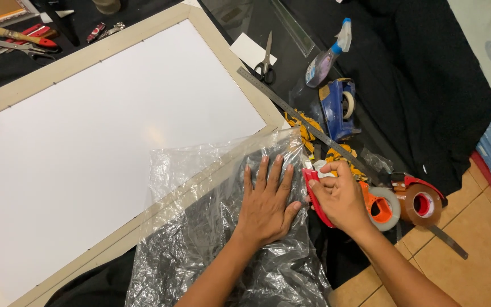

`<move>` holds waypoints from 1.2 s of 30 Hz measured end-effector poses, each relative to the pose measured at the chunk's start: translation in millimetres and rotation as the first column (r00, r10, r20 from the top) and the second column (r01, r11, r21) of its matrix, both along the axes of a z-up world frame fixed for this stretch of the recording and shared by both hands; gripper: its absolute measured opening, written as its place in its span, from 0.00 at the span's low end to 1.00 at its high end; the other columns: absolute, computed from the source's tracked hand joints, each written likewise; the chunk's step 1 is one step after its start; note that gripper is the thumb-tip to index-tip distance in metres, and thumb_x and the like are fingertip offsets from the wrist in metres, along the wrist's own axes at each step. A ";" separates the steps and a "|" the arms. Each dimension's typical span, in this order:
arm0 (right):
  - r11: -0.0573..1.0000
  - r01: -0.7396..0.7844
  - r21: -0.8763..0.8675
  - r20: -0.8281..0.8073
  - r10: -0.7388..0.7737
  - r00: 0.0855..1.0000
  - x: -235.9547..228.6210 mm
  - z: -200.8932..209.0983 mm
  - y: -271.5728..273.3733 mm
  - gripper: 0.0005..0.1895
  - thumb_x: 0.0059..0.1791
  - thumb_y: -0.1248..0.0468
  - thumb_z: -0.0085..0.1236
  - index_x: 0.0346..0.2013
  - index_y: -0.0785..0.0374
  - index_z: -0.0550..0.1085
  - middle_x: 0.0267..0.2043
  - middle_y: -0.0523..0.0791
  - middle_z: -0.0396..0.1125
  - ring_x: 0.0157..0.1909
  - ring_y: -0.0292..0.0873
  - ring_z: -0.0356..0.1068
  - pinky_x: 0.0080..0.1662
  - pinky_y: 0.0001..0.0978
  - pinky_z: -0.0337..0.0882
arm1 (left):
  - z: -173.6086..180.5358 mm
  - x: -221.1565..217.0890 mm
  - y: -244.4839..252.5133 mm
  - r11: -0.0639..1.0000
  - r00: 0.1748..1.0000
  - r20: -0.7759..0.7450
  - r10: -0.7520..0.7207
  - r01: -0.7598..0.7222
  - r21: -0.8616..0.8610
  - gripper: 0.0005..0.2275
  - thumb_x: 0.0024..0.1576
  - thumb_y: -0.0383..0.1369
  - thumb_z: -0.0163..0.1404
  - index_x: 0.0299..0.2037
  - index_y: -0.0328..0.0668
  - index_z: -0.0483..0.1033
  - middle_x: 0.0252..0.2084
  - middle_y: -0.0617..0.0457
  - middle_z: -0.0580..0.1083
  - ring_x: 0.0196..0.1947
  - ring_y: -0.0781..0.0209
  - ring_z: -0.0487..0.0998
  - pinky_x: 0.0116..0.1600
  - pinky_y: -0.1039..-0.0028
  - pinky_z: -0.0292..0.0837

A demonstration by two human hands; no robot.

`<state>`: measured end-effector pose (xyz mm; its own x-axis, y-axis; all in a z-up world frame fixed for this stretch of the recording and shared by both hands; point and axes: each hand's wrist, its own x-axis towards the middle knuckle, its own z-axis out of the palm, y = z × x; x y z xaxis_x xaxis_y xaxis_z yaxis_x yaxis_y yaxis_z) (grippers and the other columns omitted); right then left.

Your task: The person trims a piece of plastic sheeting over a mounted artwork using a utility knife and then smooths the plastic by hand across the surface.

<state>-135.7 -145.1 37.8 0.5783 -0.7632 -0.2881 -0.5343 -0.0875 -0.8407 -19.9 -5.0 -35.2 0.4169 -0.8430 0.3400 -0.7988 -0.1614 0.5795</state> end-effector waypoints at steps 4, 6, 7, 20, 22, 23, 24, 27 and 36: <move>1.000 0.007 0.030 0.020 -0.008 1.000 6.3 3.8 -8.9 0.16 0.51 0.69 0.55 0.49 0.70 0.60 0.31 0.61 0.75 0.19 0.46 0.74 0.22 0.33 0.76 | 0.3 0.3 -0.2 1.000 1.000 0.004 0.000 0.000 0.012 0.31 0.65 0.54 0.29 0.77 0.48 0.48 0.78 0.43 0.50 0.78 0.38 0.44 0.73 0.36 0.30; 0.999 -0.015 0.029 0.018 0.015 1.000 8.1 3.0 -14.8 0.16 0.51 0.69 0.55 0.49 0.70 0.60 0.29 0.61 0.75 0.18 0.47 0.73 0.21 0.33 0.77 | 0.6 0.3 -0.3 1.000 1.000 0.007 -0.007 0.007 0.021 0.32 0.65 0.54 0.28 0.77 0.48 0.47 0.79 0.43 0.48 0.78 0.37 0.43 0.73 0.37 0.29; 0.999 -0.015 0.029 0.018 0.015 1.000 9.2 4.3 -17.9 0.16 0.51 0.69 0.55 0.49 0.70 0.60 0.29 0.61 0.75 0.18 0.47 0.73 0.21 0.33 0.77 | 0.2 0.2 -0.3 1.000 1.000 0.007 -0.007 0.007 0.021 0.32 0.65 0.54 0.28 0.77 0.48 0.47 0.79 0.43 0.48 0.78 0.37 0.43 0.73 0.37 0.29; 0.979 -0.154 0.136 -0.088 0.167 0.982 19.1 35.1 -76.7 0.21 0.48 0.73 0.57 0.55 0.69 0.63 0.27 0.61 0.73 0.20 0.52 0.75 0.22 0.37 0.76 | -0.7 -0.1 -0.7 1.000 1.000 0.007 -0.009 0.009 0.015 0.32 0.66 0.53 0.28 0.77 0.47 0.47 0.78 0.42 0.48 0.77 0.36 0.44 0.73 0.34 0.31; 0.968 -0.192 0.163 -0.122 0.213 0.969 21.1 45.2 -95.0 0.23 0.48 0.73 0.57 0.56 0.69 0.63 0.26 0.60 0.74 0.20 0.52 0.75 0.21 0.37 0.74 | 2.9 0.9 0.8 1.000 1.000 -0.003 -0.011 0.011 0.015 0.31 0.66 0.53 0.27 0.77 0.47 0.47 0.78 0.42 0.48 0.77 0.36 0.43 0.73 0.35 0.31; 0.955 -0.213 0.206 -0.144 0.245 0.959 22.9 52.5 -103.3 0.22 0.47 0.76 0.56 0.56 0.70 0.65 0.27 0.62 0.75 0.21 0.52 0.74 0.22 0.36 0.72 | 6.3 1.5 2.0 0.999 0.999 -0.015 -0.029 0.030 0.013 0.32 0.66 0.51 0.31 0.76 0.43 0.47 0.79 0.41 0.46 0.78 0.38 0.38 0.74 0.37 0.26; 0.940 -0.233 0.249 -0.163 0.278 0.947 24.7 59.7 -111.6 0.22 0.46 0.79 0.55 0.55 0.71 0.66 0.29 0.64 0.75 0.21 0.52 0.74 0.22 0.35 0.70 | 9.7 2.0 3.2 0.999 0.998 -0.028 -0.048 0.048 0.011 0.32 0.66 0.48 0.35 0.76 0.38 0.47 0.79 0.41 0.43 0.79 0.40 0.33 0.75 0.40 0.21; 0.919 -0.293 0.262 -0.212 0.351 0.912 28.1 77.0 -144.0 0.28 0.44 0.81 0.56 0.59 0.71 0.65 0.24 0.65 0.75 0.17 0.53 0.72 0.17 0.35 0.67 | 14.5 2.6 3.0 0.998 0.995 -0.076 -0.070 0.070 0.003 0.31 0.65 0.49 0.34 0.75 0.38 0.51 0.79 0.43 0.46 0.79 0.39 0.38 0.75 0.39 0.24; 0.912 -0.333 -0.241 -0.320 0.249 0.914 5.4 118.5 -230.8 0.31 0.56 0.81 0.46 0.73 0.82 0.51 0.40 0.77 0.66 0.31 0.74 0.70 0.30 0.61 0.72 | 10.8 2.0 6.5 0.999 0.996 -0.081 -0.045 0.044 -0.016 0.30 0.66 0.51 0.30 0.76 0.44 0.49 0.79 0.43 0.48 0.79 0.38 0.40 0.76 0.40 0.25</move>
<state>-130.3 -375.9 156.3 0.7159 -0.6460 -0.2649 -0.6540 -0.4877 -0.5783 -17.9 1.5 -24.4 0.4058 -0.8567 0.3185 -0.7550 -0.1178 0.6451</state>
